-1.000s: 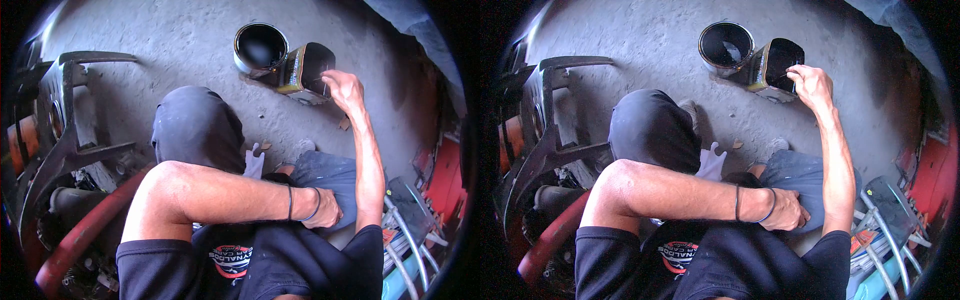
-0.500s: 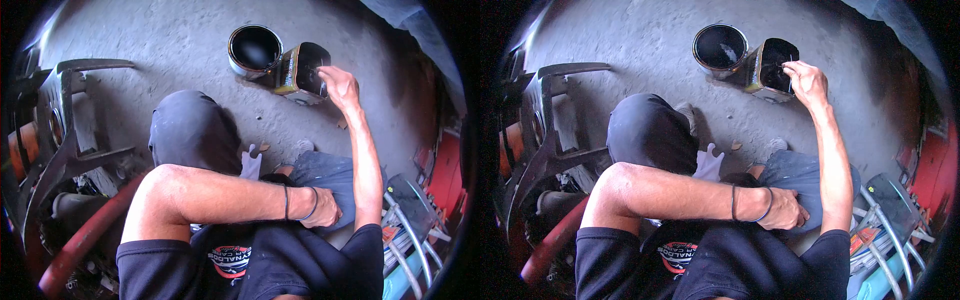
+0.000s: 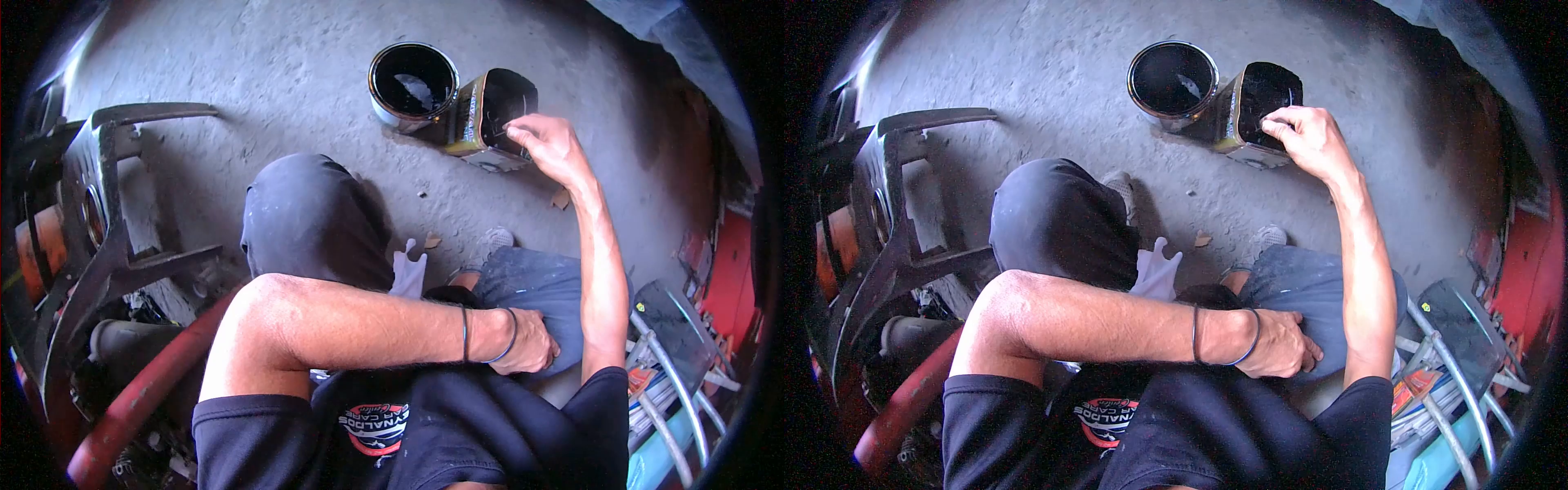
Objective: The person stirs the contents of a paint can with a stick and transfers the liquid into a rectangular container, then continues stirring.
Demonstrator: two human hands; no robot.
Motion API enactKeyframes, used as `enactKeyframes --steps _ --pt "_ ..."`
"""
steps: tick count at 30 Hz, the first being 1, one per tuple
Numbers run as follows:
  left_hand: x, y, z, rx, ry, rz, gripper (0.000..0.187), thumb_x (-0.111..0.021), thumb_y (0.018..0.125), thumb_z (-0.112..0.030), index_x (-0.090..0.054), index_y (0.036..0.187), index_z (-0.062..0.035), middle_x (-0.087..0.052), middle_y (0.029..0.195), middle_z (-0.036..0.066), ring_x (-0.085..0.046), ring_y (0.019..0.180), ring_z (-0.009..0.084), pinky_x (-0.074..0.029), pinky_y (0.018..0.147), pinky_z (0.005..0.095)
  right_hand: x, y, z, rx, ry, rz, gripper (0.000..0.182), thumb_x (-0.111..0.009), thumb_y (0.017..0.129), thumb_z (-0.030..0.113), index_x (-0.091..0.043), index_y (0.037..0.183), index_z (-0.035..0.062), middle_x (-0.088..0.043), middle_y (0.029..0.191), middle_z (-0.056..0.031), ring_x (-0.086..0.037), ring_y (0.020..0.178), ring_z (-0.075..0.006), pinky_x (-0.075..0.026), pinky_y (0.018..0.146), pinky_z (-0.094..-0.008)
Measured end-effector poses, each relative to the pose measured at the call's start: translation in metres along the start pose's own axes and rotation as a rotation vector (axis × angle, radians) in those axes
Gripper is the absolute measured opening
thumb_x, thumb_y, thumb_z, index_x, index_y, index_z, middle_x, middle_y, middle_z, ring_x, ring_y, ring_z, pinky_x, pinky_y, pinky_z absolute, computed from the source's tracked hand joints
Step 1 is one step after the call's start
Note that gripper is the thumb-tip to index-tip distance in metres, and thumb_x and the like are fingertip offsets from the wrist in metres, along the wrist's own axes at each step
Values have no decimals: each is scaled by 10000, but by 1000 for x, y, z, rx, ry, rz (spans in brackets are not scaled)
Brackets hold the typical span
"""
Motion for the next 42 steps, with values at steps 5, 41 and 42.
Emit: enactKeyframes --steps 5,41,42 --pt "0 0 0 -1 -28 -26 280 -740 853 -220 -782 1070 -48 -684 1345 -23 -536 1462 197 -547 1020 566 14 2 16 58 -33 -85 284 -709 1031 265 -805 1148 25 -794 1027 -186 -772 926 -289 -584 839 -396" --pt "1 1 3 20 -36 12 237 -723 852 -231 -771 1015 -65 -664 1274 -10 -586 1356 190 -562 941 556 -4 6 -8 92 -101 -9 244 -731 975 228 -821 1116 51 -811 1034 -177 -797 949 -321 -600 865 -411" --pt "2 0 3 20 -35 12 237 -723 852 -231 -771 1015 -65 -664 1274 -10 -586 1356 190 -562 941 556 -4 5 -7 93 -101 -9 244 -731 975 228 -821 1116 51 -811 1034 -177 -797 949 -321 -600 865 -411"
Point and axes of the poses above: each hand's wrist, its own y-axis towards the middle knuckle, its own x-axis out of the back of the hand, z = x × y, the point moved 6 cm from there along y, towards the middle knuckle
